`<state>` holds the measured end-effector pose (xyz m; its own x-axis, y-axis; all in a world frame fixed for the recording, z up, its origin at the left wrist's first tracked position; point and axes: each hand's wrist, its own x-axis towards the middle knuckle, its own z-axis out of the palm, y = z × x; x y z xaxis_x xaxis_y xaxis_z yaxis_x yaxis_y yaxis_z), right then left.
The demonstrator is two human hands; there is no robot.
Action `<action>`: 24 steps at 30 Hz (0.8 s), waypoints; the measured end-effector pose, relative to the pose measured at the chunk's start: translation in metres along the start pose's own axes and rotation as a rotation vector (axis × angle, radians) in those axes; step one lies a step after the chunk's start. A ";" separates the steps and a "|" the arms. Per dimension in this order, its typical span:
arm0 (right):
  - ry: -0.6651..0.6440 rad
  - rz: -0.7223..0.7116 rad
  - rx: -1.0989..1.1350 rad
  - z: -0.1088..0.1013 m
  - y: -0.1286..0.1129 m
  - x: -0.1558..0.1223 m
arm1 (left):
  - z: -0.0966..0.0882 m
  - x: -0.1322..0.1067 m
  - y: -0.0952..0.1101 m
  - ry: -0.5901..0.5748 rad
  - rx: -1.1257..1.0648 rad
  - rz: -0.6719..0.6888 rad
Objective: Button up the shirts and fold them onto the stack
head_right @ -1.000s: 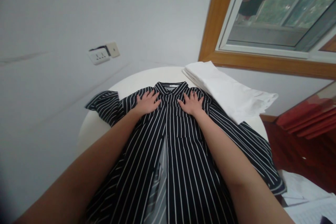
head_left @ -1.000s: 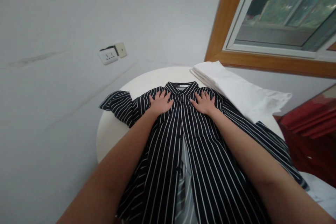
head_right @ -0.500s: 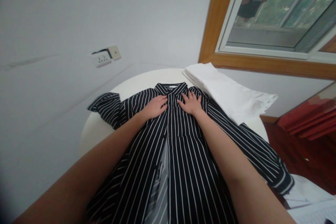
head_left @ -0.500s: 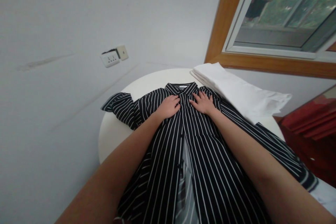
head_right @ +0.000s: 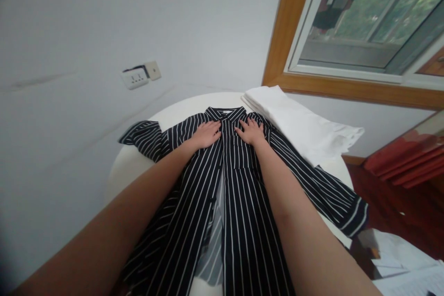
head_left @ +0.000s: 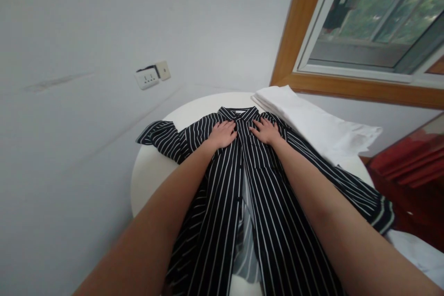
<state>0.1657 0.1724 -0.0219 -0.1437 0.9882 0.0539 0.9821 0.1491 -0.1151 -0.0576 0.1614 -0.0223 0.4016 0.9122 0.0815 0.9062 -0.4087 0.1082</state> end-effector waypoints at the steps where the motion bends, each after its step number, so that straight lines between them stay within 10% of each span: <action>1: 0.014 -0.023 0.006 0.000 0.001 0.002 | 0.000 0.001 -0.002 0.009 -0.008 -0.006; 12: 0.119 -0.147 -0.019 -0.021 -0.009 0.006 | -0.029 -0.010 0.018 0.317 0.097 -0.080; 16: 0.258 -0.291 0.068 -0.049 -0.029 -0.017 | -0.046 -0.030 0.024 0.245 -0.152 -0.130; 24: -0.002 -0.205 0.248 -0.041 -0.071 -0.076 | -0.026 -0.050 0.042 0.142 -0.395 -0.105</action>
<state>0.1120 0.0854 0.0233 -0.3357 0.9367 0.0993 0.8731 0.3490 -0.3404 -0.0432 0.0975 0.0041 0.2632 0.9473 0.1825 0.8101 -0.3198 0.4915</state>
